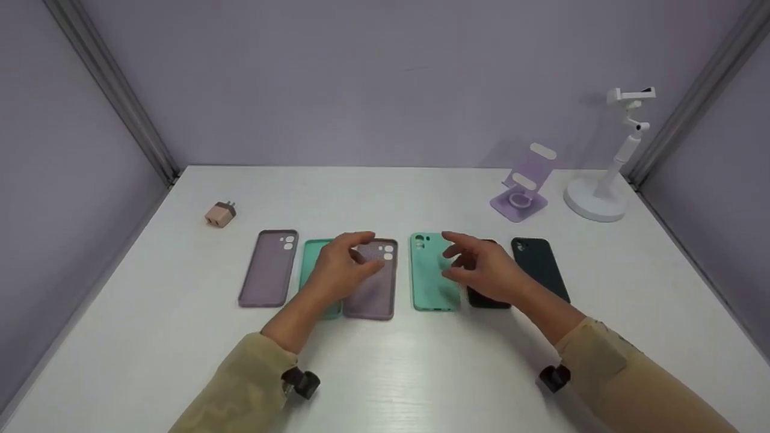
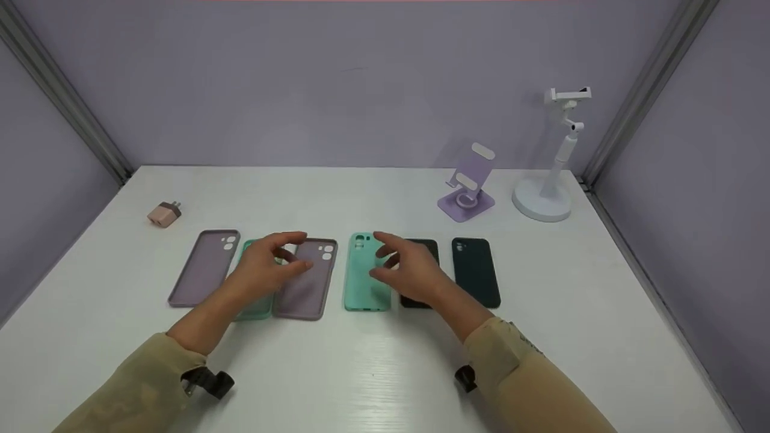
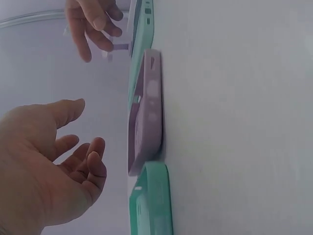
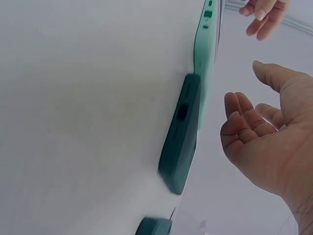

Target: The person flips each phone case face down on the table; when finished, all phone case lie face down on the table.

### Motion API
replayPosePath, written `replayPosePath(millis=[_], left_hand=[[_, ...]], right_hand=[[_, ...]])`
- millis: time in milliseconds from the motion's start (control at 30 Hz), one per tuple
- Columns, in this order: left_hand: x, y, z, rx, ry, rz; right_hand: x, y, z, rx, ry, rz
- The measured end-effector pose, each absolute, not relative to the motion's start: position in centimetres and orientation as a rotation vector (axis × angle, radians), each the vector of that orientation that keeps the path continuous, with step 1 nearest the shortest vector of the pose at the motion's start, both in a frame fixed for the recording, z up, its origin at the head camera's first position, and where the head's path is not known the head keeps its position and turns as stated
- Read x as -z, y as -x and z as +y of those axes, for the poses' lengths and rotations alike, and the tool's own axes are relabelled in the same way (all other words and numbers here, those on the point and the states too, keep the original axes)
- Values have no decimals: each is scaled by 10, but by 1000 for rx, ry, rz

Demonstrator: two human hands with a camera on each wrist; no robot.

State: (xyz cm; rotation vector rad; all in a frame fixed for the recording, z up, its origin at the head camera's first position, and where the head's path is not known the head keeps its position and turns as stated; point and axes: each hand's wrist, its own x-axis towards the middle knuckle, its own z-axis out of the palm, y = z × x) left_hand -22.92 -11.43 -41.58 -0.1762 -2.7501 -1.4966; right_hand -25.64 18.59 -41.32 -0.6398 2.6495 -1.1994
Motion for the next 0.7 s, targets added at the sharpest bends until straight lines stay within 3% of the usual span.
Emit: replayPosePath(millis=[233, 700], left_hand=[[420, 237, -138, 1481, 182, -2800], [432, 253, -143, 1347, 177, -2967]], right_hand=[[413, 253, 151, 1197, 729, 2658], [422, 262, 103, 1023, 554, 2639]])
